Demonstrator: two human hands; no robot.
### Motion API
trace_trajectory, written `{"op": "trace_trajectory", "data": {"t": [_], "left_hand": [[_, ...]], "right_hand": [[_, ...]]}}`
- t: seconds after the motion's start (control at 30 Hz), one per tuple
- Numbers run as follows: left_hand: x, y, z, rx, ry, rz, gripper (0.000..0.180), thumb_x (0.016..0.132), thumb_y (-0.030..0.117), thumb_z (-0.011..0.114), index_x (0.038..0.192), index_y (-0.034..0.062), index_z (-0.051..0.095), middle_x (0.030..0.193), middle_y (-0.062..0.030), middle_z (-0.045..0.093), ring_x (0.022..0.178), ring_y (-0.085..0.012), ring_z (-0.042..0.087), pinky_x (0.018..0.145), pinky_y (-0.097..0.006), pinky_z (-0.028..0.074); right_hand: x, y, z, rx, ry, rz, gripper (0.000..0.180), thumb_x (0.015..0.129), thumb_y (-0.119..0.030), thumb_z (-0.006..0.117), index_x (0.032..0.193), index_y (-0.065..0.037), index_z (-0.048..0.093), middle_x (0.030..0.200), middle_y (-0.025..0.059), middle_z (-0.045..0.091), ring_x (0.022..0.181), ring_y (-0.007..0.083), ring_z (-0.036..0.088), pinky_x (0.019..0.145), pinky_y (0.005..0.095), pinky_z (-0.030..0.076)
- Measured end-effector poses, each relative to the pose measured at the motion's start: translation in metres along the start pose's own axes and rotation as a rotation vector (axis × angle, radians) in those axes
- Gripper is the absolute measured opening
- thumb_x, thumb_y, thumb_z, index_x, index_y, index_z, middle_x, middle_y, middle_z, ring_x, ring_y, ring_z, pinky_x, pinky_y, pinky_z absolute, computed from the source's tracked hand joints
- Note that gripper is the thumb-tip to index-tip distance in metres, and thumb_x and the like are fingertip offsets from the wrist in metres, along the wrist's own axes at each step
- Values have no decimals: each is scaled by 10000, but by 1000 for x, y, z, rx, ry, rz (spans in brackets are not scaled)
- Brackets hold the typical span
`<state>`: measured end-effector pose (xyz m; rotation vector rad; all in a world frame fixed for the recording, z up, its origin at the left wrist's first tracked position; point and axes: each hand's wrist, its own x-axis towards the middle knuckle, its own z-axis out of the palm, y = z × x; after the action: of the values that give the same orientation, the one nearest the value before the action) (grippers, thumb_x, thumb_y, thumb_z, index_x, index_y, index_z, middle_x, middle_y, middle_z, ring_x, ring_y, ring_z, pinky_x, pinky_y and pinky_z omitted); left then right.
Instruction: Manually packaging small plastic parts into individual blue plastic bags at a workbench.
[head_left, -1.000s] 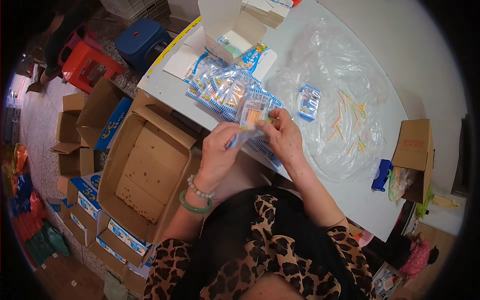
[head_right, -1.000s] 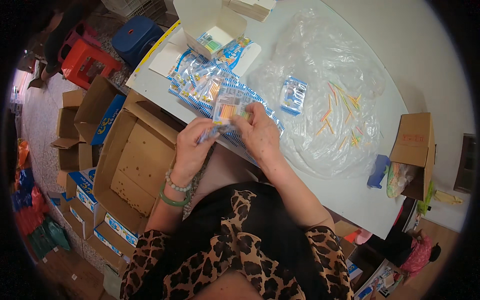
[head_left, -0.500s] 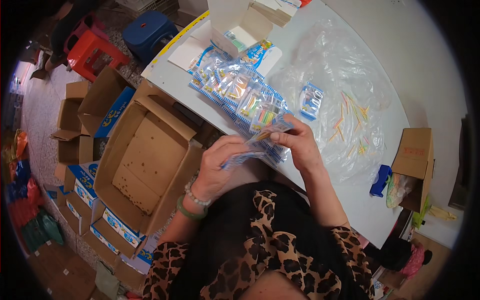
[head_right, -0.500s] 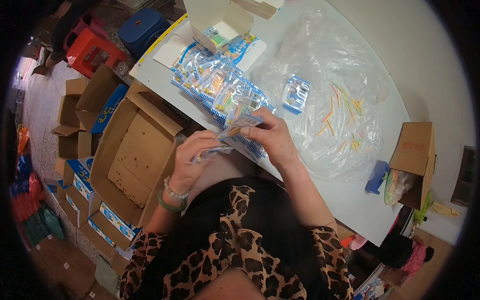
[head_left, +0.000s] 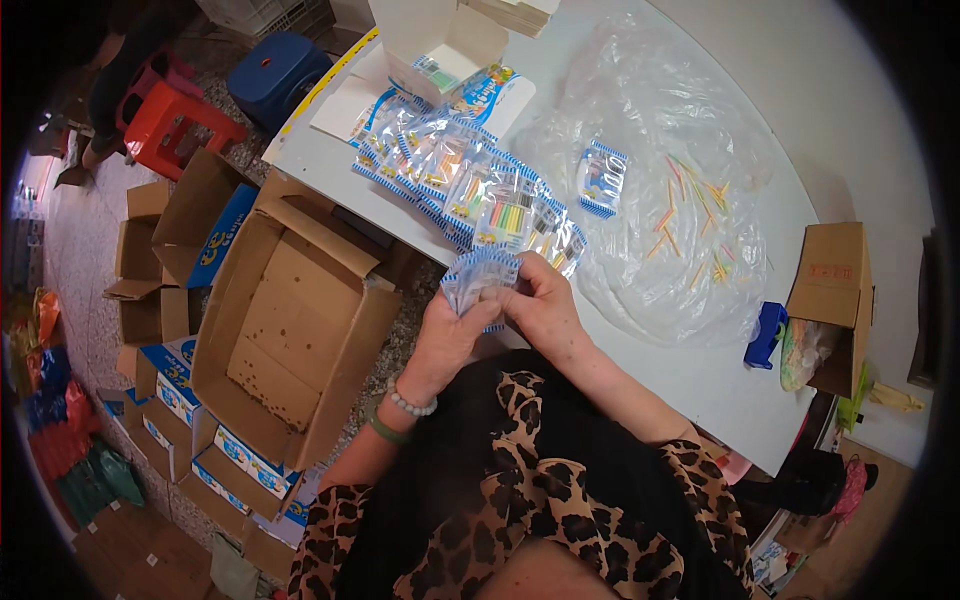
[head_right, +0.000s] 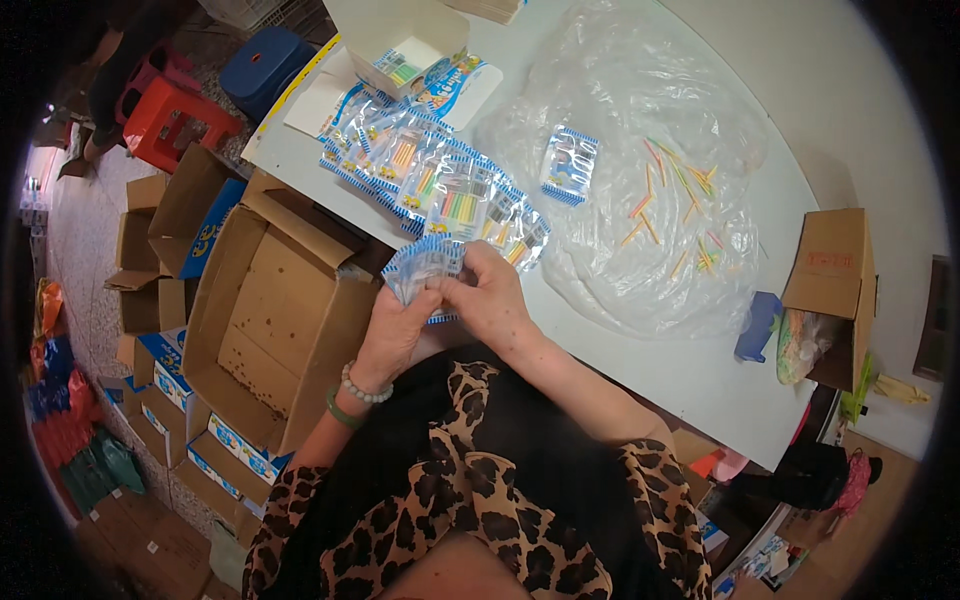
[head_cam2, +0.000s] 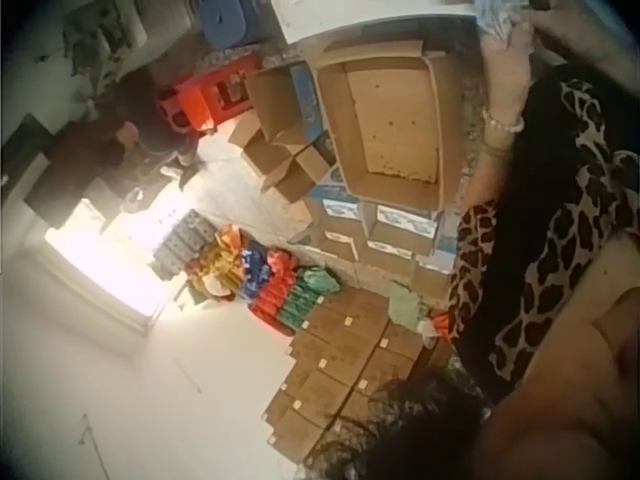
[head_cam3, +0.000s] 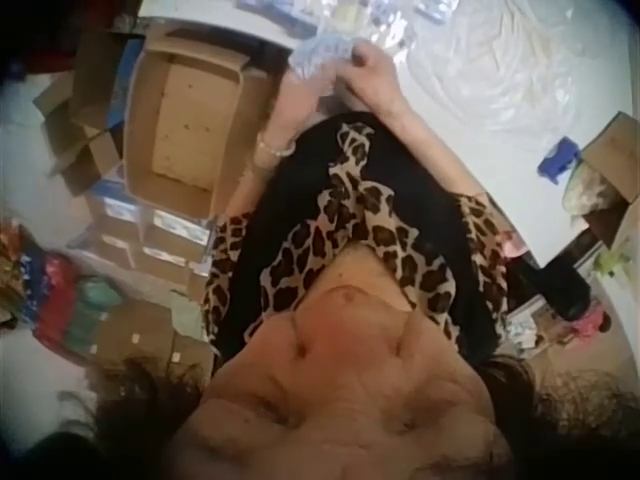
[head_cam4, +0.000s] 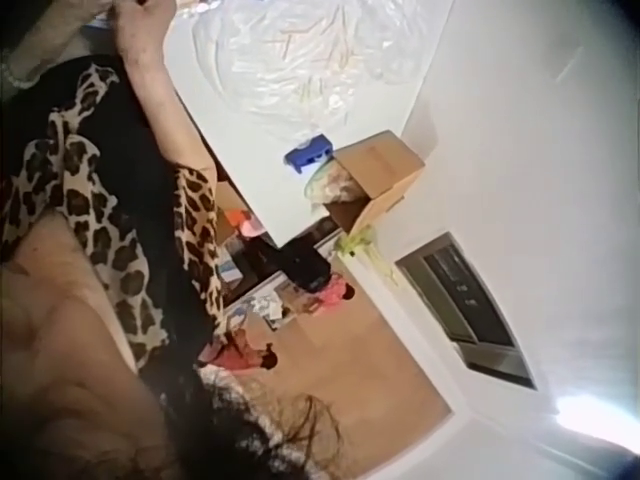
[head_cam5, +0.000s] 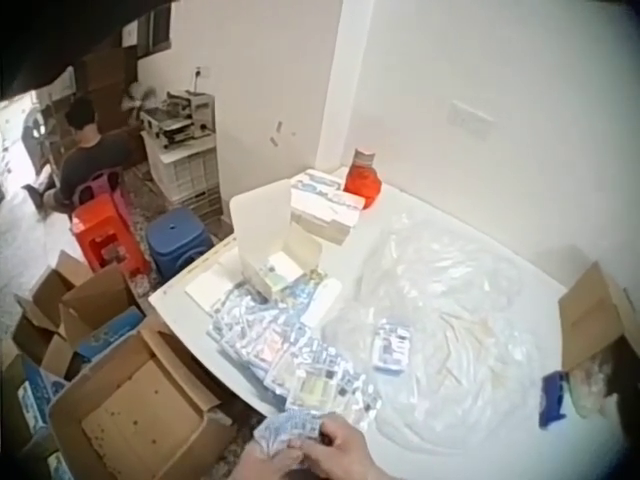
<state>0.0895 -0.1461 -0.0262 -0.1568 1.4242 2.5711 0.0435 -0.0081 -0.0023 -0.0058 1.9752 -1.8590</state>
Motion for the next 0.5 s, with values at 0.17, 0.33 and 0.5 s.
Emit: {"op": "trace_trajectory", "data": {"t": [0.17,0.33,0.5], "left_hand": [[9,14,-3,-151,103,8,283,910,115,592,1173,13,564,1095,-34,623,965,-108,583,860,-263,468],[13,11,-11,-234,134,28,304,894,103,614,1181,16,564,1103,-45,632,977,-128,600,865,-280,484],[17,11,-11,-287,154,27,314,888,96,618,1183,9,557,1117,-59,627,994,-146,605,896,-304,487]], "right_hand": [[17,-35,-23,81,-50,70,191,835,-132,644,981,-25,585,813,-2,589,710,77,532,626,230,445],[50,-35,-21,-980,369,-106,442,789,-349,672,1050,-13,555,812,116,608,701,235,587,648,323,469],[62,-21,-15,-974,438,-174,405,761,-308,705,987,-8,553,778,115,602,710,231,592,656,321,469]]}}
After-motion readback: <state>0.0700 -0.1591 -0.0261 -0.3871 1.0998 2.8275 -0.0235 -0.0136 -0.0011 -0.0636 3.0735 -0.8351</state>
